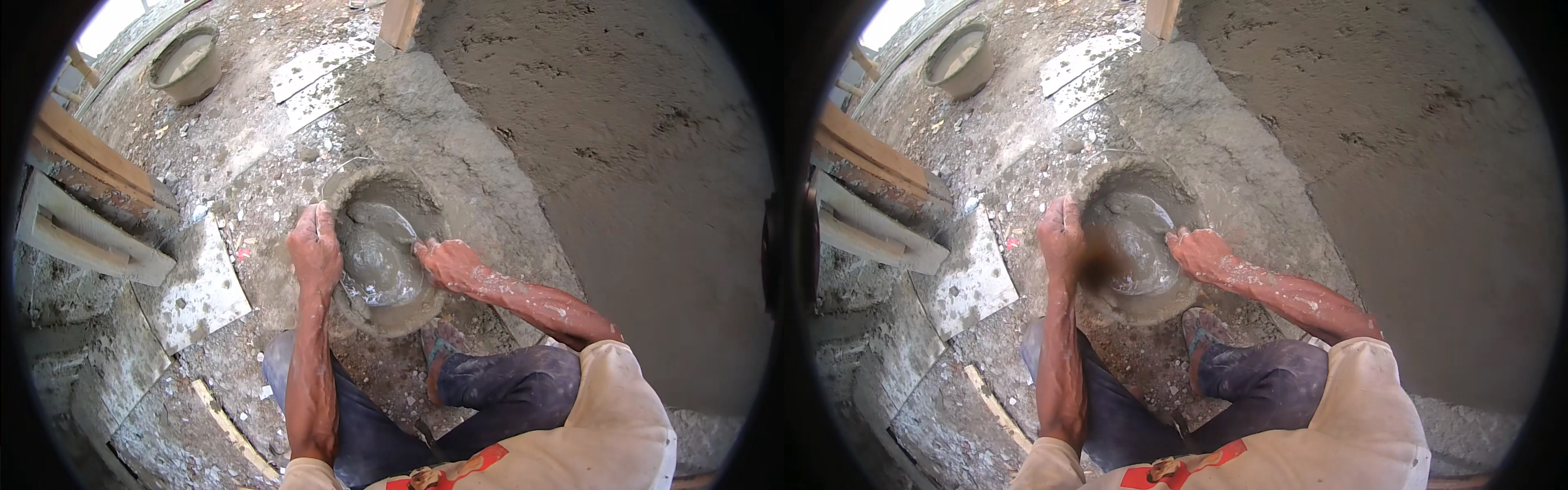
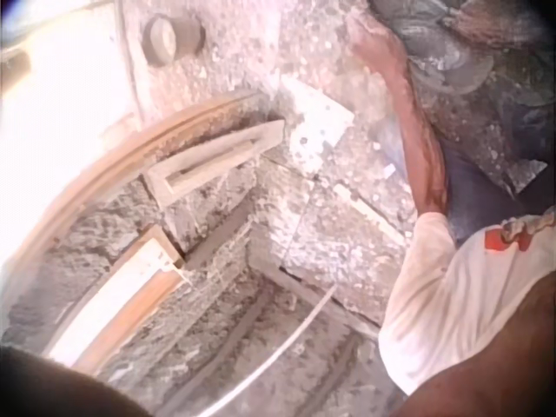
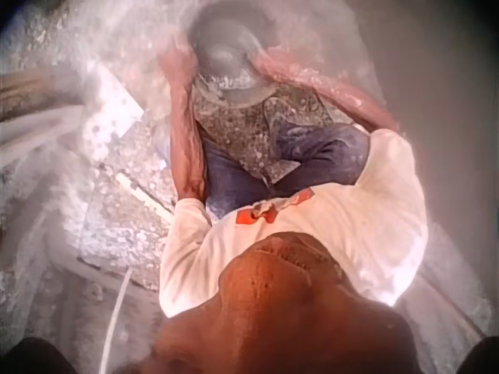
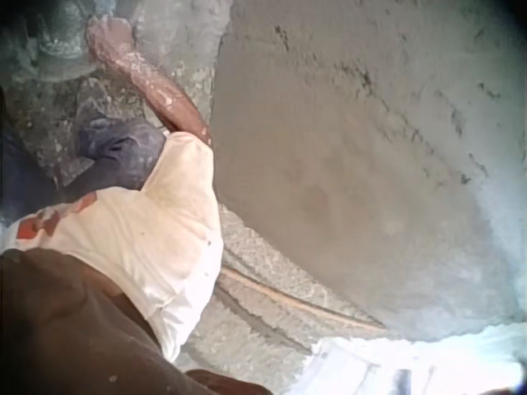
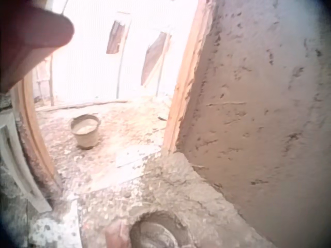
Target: The person applies wet plaster to a concrete wall using a trowel. They scoop the mixture from a bucket, spread it onto the wall surface, and smooth it down by hand and with the tool.
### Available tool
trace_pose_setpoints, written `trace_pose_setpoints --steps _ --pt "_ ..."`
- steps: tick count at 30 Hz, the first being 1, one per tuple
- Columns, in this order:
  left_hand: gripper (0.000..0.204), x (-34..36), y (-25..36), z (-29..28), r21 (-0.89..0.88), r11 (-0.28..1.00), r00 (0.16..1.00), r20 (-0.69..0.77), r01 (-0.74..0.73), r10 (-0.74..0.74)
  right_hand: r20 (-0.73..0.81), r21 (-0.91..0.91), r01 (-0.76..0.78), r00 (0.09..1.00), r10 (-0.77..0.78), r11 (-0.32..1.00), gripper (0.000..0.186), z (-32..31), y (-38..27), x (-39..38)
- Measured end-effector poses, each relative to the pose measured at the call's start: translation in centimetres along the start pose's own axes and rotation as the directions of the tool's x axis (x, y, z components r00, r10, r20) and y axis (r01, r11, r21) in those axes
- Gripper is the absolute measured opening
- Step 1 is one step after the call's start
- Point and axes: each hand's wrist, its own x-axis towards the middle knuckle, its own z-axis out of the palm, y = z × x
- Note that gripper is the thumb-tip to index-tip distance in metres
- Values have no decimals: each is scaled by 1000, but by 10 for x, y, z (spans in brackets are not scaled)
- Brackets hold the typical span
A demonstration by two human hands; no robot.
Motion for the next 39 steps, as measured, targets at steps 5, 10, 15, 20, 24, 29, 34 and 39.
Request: trace_pose_setpoints --steps 5,10,15,20,24,29,34,39 --pt "30 -3 -3 5 -1 1000 999 14 31 -31 150 41 254 955 -257 966 26 6 -22 -10" --pt "31 -3 6 2 34 997 998 16 65 -66 52 85 121 991 -125 989 24 -43 3 -27" --pt "33 -11 7 8 -2 1000 1000 -25 -16 16 46 60 -60 997 57 996 24 -9 13 -9" --pt "35 -11 9 12 -66 997 1000 7 30 -29 190 118 149 967 -170 982 29 6 -20 -21" --pt "34 -8 13 -10 -6 999 999 -15 34 -34 41 6 3 999 -3 1000 29 -39 -1 -28" --pt "31 -13 25 21 -3 999 998 28 54 -54 153 24 -186 972 180 982 27 -38 28 -48" --pt "29 -16 19 8 34 994 995 -7 103 -103 332 352 -134 943 10 927 29 -8 -5 -25" --pt "29 -14 23 12 -18 996 996 -8 84 -84 226 672 -219 970 86 708 42 15 -15 -49"
